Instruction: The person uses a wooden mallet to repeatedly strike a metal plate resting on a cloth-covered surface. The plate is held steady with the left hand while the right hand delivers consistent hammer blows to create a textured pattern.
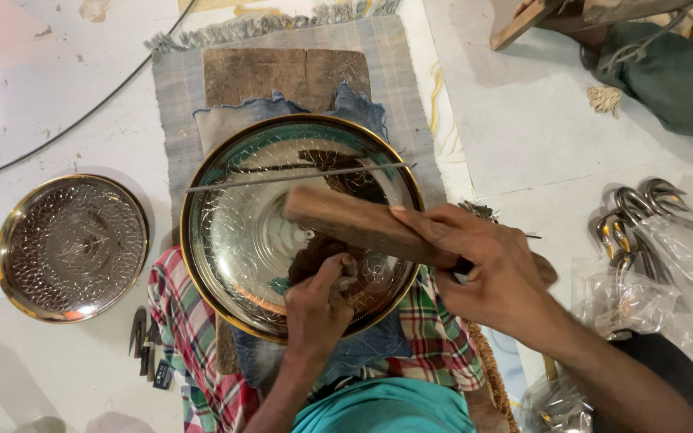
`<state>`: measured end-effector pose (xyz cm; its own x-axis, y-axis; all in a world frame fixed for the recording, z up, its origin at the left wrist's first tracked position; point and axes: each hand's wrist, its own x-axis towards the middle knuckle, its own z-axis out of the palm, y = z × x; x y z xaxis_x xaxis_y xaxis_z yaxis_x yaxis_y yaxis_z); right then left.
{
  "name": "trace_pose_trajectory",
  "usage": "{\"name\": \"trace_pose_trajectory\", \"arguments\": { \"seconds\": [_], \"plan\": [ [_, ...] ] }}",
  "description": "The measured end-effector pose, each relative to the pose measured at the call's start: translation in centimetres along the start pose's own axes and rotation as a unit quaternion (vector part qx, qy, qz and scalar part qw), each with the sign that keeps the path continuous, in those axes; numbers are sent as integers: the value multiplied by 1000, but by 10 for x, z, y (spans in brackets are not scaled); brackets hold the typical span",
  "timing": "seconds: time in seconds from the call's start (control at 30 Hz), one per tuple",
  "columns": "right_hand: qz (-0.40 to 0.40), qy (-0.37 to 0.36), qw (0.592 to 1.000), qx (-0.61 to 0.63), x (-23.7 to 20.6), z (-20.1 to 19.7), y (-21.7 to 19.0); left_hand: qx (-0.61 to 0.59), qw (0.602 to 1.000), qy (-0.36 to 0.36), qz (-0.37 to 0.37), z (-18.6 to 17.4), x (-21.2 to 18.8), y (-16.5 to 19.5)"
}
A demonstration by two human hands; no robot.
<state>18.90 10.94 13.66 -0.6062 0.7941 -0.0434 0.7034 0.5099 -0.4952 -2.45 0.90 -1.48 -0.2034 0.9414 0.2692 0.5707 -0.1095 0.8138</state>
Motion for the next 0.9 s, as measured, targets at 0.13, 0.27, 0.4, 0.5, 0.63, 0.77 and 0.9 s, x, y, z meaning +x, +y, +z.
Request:
{"name": "trace_pose_trajectory", "arguments": {
  "seconds": [0.13,0.27,0.4,0.5,0.63,0.77,0.9],
  "plan": [
    [80,39,993,81,-36,36,27,7,990,-112,81,-13,23,0],
    [146,102,892,416,-73,95,43,81,954,-276,87,-26,50,3],
    [184,161,838,488,-113,129,42,137,890,-428,81,-31,70,6],
    [293,216,785,501,-130,138,27,57,899,-400,171,-27,82,4],
    [361,290,793,397,-137,138,8,76,892,-419,154,-28,83,-2],
    [93,302,920,231,-123,131,20,89,915,-368,142,-27,67,-9],
    [-16,241,950,198,-94,105,41,101,944,-310,48,-22,43,-15]
  ]
}}
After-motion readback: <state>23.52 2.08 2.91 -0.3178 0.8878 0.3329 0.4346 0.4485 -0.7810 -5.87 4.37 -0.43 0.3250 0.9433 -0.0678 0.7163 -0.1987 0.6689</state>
